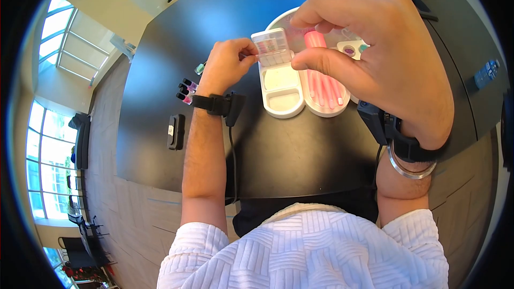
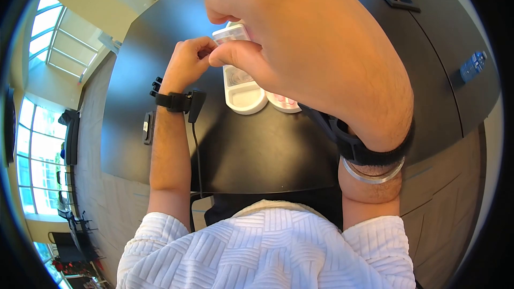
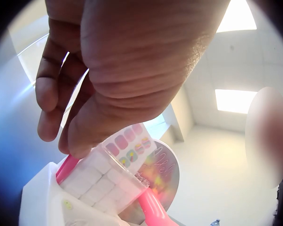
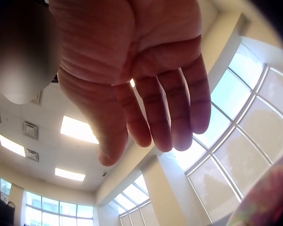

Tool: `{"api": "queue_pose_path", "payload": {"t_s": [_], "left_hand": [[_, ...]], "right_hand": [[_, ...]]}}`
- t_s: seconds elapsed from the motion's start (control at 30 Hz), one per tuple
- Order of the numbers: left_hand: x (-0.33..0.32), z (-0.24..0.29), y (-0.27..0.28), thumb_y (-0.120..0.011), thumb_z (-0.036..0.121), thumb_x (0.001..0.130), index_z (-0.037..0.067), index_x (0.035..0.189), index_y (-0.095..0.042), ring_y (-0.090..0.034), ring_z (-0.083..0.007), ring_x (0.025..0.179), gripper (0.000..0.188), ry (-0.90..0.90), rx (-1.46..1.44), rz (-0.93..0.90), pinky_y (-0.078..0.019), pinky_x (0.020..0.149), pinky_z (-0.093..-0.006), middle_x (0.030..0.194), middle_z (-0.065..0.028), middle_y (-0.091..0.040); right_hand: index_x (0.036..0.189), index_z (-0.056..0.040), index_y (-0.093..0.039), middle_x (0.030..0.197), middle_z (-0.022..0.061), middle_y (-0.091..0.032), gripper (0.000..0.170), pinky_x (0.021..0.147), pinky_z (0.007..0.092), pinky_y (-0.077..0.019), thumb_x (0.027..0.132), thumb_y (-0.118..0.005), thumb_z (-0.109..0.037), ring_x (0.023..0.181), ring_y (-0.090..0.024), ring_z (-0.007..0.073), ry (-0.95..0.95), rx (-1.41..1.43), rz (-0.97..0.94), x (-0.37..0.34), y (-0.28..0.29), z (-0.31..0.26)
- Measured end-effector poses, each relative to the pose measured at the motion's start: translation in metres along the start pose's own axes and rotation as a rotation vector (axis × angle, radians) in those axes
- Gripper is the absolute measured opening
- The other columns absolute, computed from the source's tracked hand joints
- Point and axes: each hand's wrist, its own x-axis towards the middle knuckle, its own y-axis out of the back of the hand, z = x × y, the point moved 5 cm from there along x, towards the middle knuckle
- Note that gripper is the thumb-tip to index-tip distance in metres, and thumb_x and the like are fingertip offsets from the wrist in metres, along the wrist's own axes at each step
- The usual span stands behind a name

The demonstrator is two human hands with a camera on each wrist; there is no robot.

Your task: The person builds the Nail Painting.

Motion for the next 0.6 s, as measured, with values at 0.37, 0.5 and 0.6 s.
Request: {"api": "queue_pose_path", "payload": {"t_s": [0.37,0.5,0.6], "left_hand": [[-0.013,-0.024,0.053,-0.08,0.009,0.089,0.001,0.103,-0.078,-0.077,-0.0233,0.077,0.016,0.142,0.082,0.112,-0.0602,0.073,-0.0355,0.091,-0.0128,-0.081],[-0.029,-0.064,0.089,-0.082,0.013,0.088,0.001,0.108,-0.076,-0.077,-0.0244,0.079,0.024,0.201,0.196,0.199,-0.0601,0.076,-0.037,0.095,-0.0127,-0.081],[-0.043,-0.089,0.104,-0.084,0.013,0.085,0.001,0.113,-0.075,-0.078,-0.0259,0.085,0.032,0.292,0.238,0.191,-0.0604,0.079,-0.0389,0.103,-0.0154,-0.08]], "right_hand": [[0.096,-0.0001,-0.074,0.083,0.0103,-0.07,0.03,0.069,0.0343,-0.0562,0.079,-0.09,-0.019,0.072,-0.069,0.0285,0.023,-0.116,-0.007,-0.004,-0.004,0.01],[0.096,-0.0001,-0.074,0.082,0.0099,-0.07,0.03,0.068,0.0344,-0.0551,0.08,-0.09,-0.021,0.072,-0.069,0.0279,0.074,-0.187,-0.049,-0.006,0.0,0.019],[0.096,0.0,-0.074,0.082,0.0098,-0.07,0.031,0.068,0.0343,-0.0544,0.08,-0.09,-0.021,0.072,-0.069,0.0274,0.058,-0.095,-0.006,-0.008,-0.008,0.011]]}}
